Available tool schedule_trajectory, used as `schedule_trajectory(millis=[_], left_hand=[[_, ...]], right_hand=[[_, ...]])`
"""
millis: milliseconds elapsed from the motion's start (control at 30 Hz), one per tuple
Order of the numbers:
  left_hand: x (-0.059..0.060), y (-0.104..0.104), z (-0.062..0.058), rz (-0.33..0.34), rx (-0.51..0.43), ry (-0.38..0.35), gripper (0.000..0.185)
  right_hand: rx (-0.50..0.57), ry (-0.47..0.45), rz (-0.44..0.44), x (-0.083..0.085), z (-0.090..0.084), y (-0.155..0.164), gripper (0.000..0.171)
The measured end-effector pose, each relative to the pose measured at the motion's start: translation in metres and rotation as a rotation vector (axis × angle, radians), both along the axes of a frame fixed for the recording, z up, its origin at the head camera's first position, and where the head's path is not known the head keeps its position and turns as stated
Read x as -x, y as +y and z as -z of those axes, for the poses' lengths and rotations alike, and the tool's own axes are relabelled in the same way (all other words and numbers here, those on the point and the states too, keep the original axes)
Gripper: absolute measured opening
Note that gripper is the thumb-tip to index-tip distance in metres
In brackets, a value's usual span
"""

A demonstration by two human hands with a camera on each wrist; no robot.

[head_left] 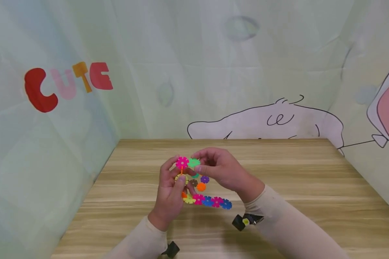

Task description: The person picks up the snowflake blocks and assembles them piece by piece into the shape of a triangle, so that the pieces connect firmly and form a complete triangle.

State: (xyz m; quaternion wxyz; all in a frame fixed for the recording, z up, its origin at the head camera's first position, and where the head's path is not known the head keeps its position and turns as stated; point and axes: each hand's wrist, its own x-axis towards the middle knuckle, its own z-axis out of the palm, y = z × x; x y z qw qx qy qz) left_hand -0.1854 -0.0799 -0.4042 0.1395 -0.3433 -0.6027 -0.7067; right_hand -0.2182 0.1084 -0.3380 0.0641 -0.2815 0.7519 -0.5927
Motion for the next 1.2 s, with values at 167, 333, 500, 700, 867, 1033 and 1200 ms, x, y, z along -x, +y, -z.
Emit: schedule_trajectory(millis=[167, 333, 500, 700, 867, 1033, 1200], left_hand=[[0.0001, -0.0001, 0.0020, 0.016, -0.015, -0.005, 0.049], [0.0000, -0.0012, 0.0035, 0.007, -0.013, -0.014, 0.049], [-0.0008, -0.0019, 0.0040, -0.009, 0.003, -0.019, 0.050], [-0.0009, -0.0015, 0.0050, -0.011, 0.011, -0.028, 0.051], [0.0001, -0.0016, 0.0064, -0.006, 0.003, -0.033, 0.049], [0.0007, -0.0015, 0.0070, -0.010, 0.001, -0.032, 0.047], [0.0002, -0.0005, 0.0055, -0.026, 0.004, -0.020, 0.048]], right_hand=[[-0.006, -0.011, 0.000, -0.0004, 0.0007, -0.0016, 0.022], [0.012, -0.041, -0.012, 0.0003, 0.0036, -0.0041, 0.022], [-0.003, -0.054, -0.011, 0.0010, 0.0044, -0.0049, 0.021], [-0.014, -0.028, -0.022, 0.0018, 0.0057, -0.0025, 0.022], [-0.009, -0.021, -0.048, 0.0030, 0.0050, -0.0017, 0.021], [0.000, -0.041, -0.057, 0.0027, 0.0046, -0.0020, 0.020], [0.001, -0.039, -0.036, 0.0027, 0.0056, -0.0036, 0.022]])
